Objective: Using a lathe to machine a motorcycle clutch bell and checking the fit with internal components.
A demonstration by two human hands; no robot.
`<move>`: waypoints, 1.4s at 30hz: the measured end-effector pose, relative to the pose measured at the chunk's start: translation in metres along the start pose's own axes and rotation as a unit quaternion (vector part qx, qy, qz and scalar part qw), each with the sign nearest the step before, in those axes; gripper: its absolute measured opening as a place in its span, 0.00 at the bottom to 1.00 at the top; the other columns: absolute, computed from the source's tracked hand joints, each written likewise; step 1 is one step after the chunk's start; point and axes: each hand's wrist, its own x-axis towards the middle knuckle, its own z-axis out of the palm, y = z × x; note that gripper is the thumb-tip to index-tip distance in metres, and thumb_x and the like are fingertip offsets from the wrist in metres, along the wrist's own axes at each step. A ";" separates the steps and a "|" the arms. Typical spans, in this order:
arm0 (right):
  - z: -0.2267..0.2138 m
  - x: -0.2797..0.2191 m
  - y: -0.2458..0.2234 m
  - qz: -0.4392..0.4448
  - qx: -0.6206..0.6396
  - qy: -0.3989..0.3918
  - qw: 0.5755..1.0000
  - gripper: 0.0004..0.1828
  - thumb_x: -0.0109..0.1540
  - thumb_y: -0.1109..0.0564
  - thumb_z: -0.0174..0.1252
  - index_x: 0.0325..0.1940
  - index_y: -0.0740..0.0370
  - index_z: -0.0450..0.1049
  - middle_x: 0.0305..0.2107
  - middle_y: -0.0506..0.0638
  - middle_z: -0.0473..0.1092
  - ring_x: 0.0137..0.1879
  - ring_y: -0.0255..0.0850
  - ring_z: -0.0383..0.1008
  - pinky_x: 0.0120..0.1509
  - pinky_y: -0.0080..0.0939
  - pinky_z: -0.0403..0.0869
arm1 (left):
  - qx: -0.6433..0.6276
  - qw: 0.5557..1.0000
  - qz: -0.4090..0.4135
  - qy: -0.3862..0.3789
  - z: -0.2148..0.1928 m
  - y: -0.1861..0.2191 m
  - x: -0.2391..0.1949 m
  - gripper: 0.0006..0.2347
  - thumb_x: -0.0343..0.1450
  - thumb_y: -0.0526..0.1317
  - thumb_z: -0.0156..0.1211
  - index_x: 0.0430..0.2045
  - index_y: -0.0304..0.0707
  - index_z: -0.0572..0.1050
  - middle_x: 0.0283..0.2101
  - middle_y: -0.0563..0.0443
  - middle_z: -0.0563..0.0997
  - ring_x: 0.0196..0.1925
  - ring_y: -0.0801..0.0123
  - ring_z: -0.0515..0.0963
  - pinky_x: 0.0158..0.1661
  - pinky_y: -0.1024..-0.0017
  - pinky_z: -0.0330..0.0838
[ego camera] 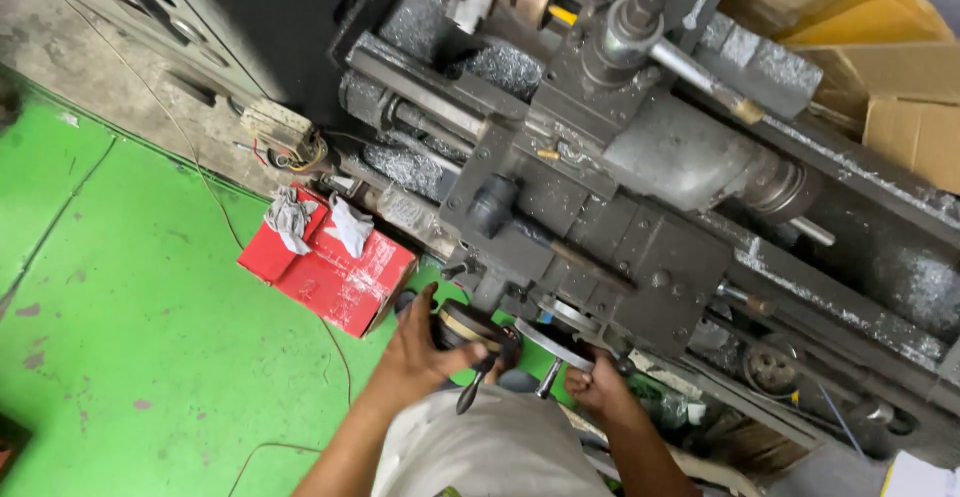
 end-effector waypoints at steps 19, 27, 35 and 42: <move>-0.014 0.009 -0.003 0.010 0.023 0.051 0.998 0.24 0.68 0.41 0.45 0.19 0.48 0.59 0.06 0.37 0.45 0.12 0.30 0.43 0.19 0.34 0.44 | 0.168 0.984 -0.065 0.013 0.032 -0.009 0.012 0.64 0.54 0.61 0.85 0.76 0.49 0.34 0.68 0.36 0.61 0.70 0.45 0.64 0.64 0.47 0.67; -0.020 0.012 -0.009 0.033 0.016 0.063 0.997 0.22 0.68 0.37 0.45 0.29 0.51 0.63 0.08 0.40 0.46 0.12 0.32 0.44 0.20 0.36 0.45 | 0.111 0.994 -0.017 0.015 0.023 -0.024 0.027 0.59 0.52 0.58 0.80 0.74 0.40 0.43 0.63 0.36 0.69 0.67 0.49 0.68 0.63 0.61 0.66; 0.056 -0.040 0.005 -0.055 0.070 0.178 0.980 0.16 0.73 0.43 0.41 0.37 0.53 0.61 0.13 0.38 0.48 0.15 0.28 0.44 0.18 0.32 0.43 | 0.193 0.979 -0.003 0.058 0.042 -0.039 0.029 0.62 0.53 0.63 0.83 0.75 0.42 0.41 0.61 0.37 0.68 0.64 0.46 0.69 0.58 0.51 0.71; 0.056 -0.039 0.003 -0.028 0.066 0.190 0.979 0.18 0.72 0.42 0.43 0.33 0.52 0.61 0.12 0.39 0.48 0.14 0.29 0.44 0.17 0.32 0.43 | 0.120 0.991 -0.049 -0.010 0.018 -0.017 0.024 0.60 0.54 0.59 0.81 0.75 0.46 0.39 0.65 0.36 0.67 0.68 0.48 0.67 0.64 0.57 0.67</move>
